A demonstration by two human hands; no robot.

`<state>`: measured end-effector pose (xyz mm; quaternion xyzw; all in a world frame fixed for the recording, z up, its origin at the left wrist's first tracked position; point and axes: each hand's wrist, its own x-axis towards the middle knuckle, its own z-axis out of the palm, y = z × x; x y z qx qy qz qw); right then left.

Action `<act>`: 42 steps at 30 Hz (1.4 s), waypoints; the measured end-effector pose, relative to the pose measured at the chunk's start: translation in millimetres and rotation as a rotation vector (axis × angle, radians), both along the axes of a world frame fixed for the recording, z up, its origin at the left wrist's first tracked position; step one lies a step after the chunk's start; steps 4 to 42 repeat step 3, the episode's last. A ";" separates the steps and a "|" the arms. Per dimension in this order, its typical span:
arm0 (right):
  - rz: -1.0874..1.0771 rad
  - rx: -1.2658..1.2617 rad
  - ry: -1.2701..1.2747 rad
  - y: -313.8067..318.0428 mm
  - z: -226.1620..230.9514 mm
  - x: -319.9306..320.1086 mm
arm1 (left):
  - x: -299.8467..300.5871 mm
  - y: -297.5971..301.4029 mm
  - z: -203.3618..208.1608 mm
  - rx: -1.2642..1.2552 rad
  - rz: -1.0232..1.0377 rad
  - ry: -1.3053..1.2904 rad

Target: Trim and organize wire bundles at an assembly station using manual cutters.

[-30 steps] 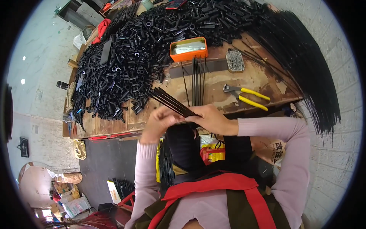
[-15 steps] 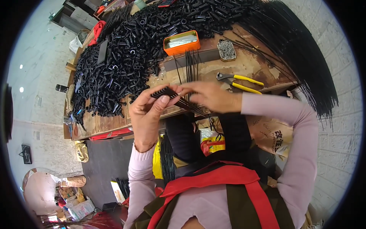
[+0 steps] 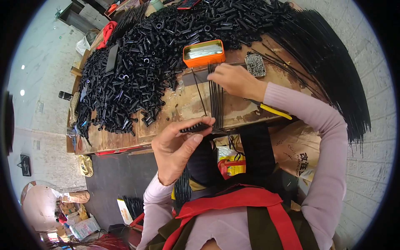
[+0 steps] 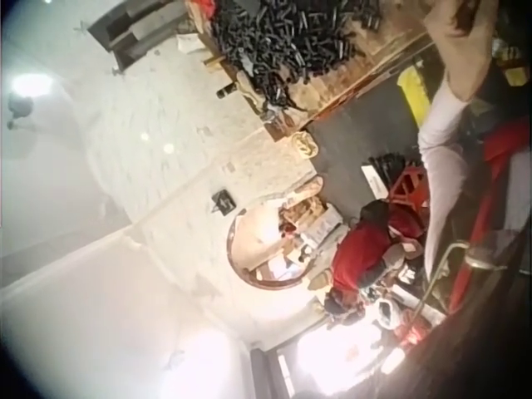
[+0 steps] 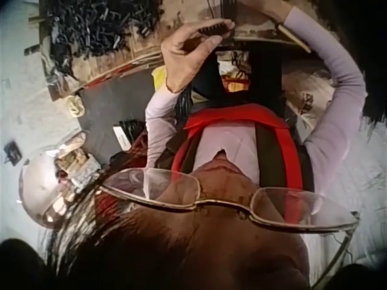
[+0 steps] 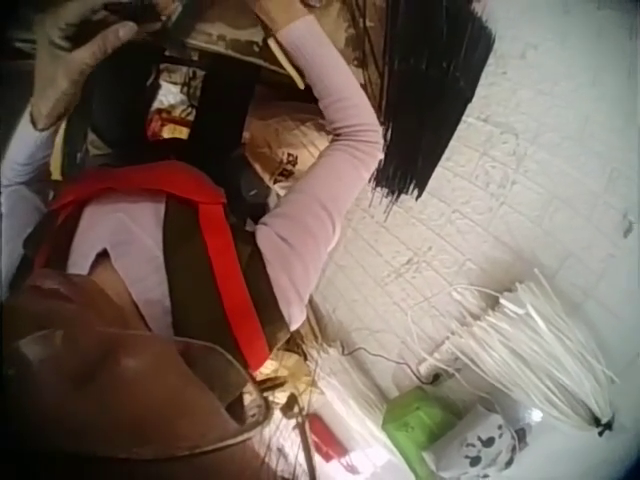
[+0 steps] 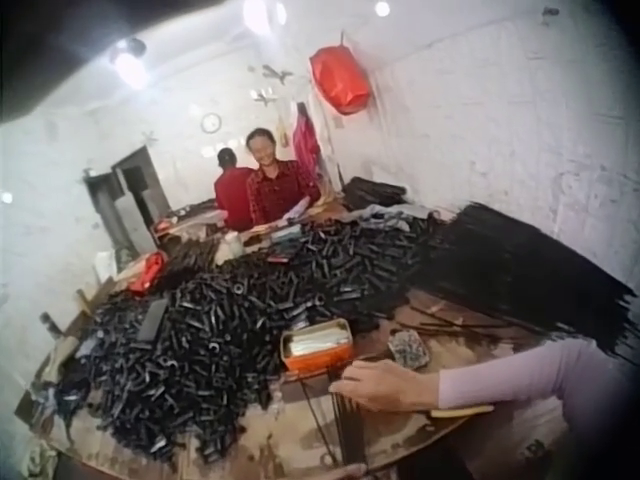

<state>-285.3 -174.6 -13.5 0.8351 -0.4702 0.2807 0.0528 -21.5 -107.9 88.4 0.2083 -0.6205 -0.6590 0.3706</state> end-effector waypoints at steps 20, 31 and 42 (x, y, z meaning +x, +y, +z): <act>-0.175 0.489 -0.161 -23.9 12.7 3.2 | 1.3 4.7 -2.6 -0.017 -0.007 0.029; -0.175 0.489 -0.161 -23.9 12.7 3.2 | 1.3 4.7 -2.6 -0.017 -0.007 0.029; -0.175 0.489 -0.161 -23.9 12.7 3.2 | 1.3 4.7 -2.6 -0.017 -0.007 0.029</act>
